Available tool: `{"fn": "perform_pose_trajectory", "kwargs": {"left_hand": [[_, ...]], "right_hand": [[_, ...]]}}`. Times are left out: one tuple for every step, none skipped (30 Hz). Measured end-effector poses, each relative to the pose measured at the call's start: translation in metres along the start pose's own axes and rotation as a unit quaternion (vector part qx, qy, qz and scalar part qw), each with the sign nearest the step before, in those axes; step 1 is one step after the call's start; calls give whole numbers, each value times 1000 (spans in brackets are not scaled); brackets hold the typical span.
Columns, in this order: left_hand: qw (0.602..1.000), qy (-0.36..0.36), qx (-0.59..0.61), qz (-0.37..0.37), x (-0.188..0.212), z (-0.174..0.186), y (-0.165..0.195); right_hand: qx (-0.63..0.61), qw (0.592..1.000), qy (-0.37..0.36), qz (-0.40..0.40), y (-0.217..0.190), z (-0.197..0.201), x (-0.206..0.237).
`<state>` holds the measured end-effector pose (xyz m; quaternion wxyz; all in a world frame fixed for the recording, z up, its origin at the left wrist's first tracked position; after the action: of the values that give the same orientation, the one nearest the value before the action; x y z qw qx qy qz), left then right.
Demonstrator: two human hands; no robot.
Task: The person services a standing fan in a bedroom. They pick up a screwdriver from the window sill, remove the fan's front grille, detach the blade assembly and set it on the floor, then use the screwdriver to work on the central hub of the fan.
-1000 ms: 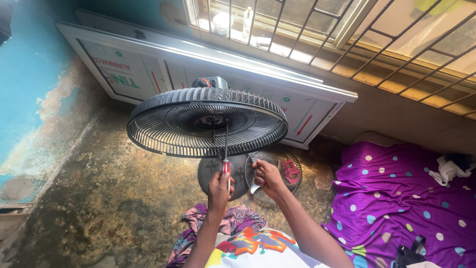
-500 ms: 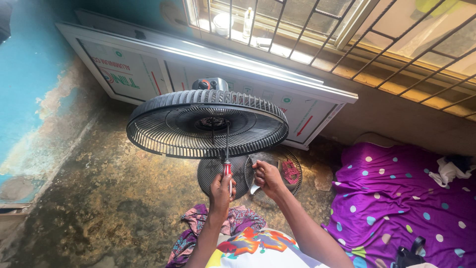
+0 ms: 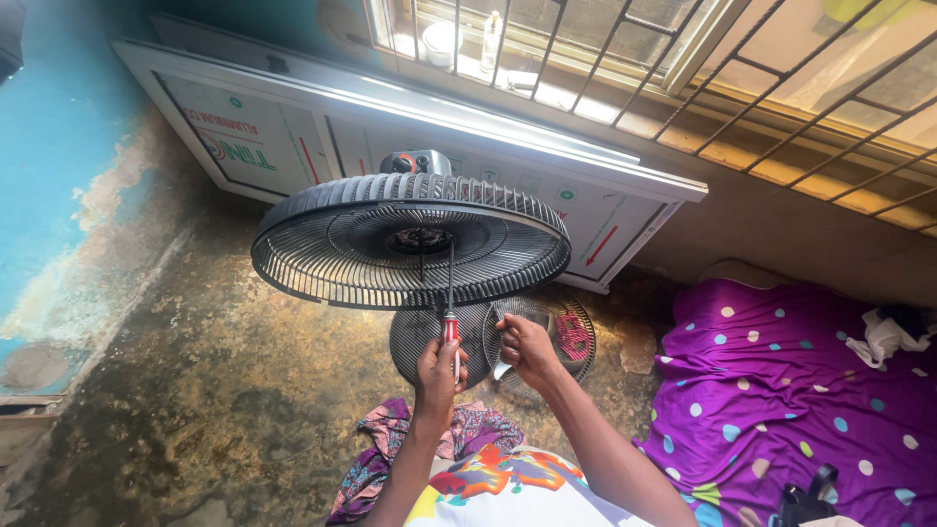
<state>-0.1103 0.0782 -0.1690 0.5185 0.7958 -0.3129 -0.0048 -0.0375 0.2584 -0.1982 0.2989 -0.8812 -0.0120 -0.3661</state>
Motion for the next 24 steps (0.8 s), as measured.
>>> {"fn": "perform_pose_trajectory", "kwargs": {"left_hand": [[1000, -2, 4, 0, 0, 0, 1], [1000, -4, 8, -1, 0, 0, 2], [1000, -5, 12, -1, 1, 0, 4], [999, -10, 36, 9, 3, 0, 6], [998, -15, 60, 19, 4, -1, 8], [996, -21, 84, 29, 5, -2, 11], [994, -23, 103, 34, 6, -3, 13], [991, -24, 122, 40, 8, -4, 16], [989, -27, 141, 45, 9, -6, 18], [987, -27, 152, 47, 10, -8, 20], [985, -26, 163, 49, 11, -10, 20], [983, -25, 173, 51, 13, -13, 21], [985, -28, 164, 49, 13, -15, 21], [986, -31, 155, 46, 13, -19, 20], [988, -34, 146, 43, 13, -22, 19], [990, -37, 130, 32, 14, -25, 17], [992, -40, 114, 21, 13, -28, 16], [994, -44, 98, 9, 13, -31, 15], [997, -39, 65, 0, 13, -33, 15], [999, -34, 32, -8, 13, -35, 14], [999, -29, 0, -16, 14, -38, 15], [999, -27, -21, -35, 14, -40, 16], [997, -26, -42, -53, 15, -42, 18], [995, -25, -62, -71, 16, -45, 20]], "right_hand": [[0, 1000, 0, 0, 0, 0, 0], [0, 1000, -1, 2, -1, 1, 0], [-1, 1000, -1, 4, -1, 1, 1], [-1, 1000, -1, 5, -1, 2, 2], [-2, 1000, -3, 6, -1, 2, 2], [-3, 1000, -5, 7, -2, 2, 3], [-4, 1000, -6, 8, -2, 2, 4], [-4, 1000, -4, 7, -1, 2, 4], [-4, 1000, -1, 7, -1, 2, 5], [-4, 1000, 1, 7, -2, 2, 5], [-5, 1000, -2, 7, -1, 3, 5], [-7, 1000, -4, 7, -1, 3, 5], [-8, 1000, -7, 7, -1, 2, 5], [-6, 1000, -9, 9, -1, 2, 5], [-5, 1000, -11, 10, -1, 2, 5], [-3, 1000, -13, 11, -1, 1, 6], [1, 1000, -10, 11, -1, 0, 6], [4, 1000, -8, 11, -2, 0, 6], [7, 1000, -5, 11, -2, -1, 7], [6, 1000, -10, 12, -2, -2, 8], [6, 1000, -15, 12, -3, -3, 8], [5, 1000, -20, 12, -3, -3, 9], [9, 1000, -18, 11, -3, -4, 9], [13, 1000, -16, 11, -3, -4, 10]]}}
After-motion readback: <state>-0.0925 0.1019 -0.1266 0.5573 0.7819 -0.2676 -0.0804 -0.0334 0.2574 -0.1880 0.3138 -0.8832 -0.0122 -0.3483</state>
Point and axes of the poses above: each hand's wrist, its own x-axis away from the middle knuckle, its own z-axis out of the back of the hand, y = z × x, the point moved 2 cm from there along -x, towards the middle knuckle, and after that the axes turned 9 degrees about -z, right-handed, at the moved point
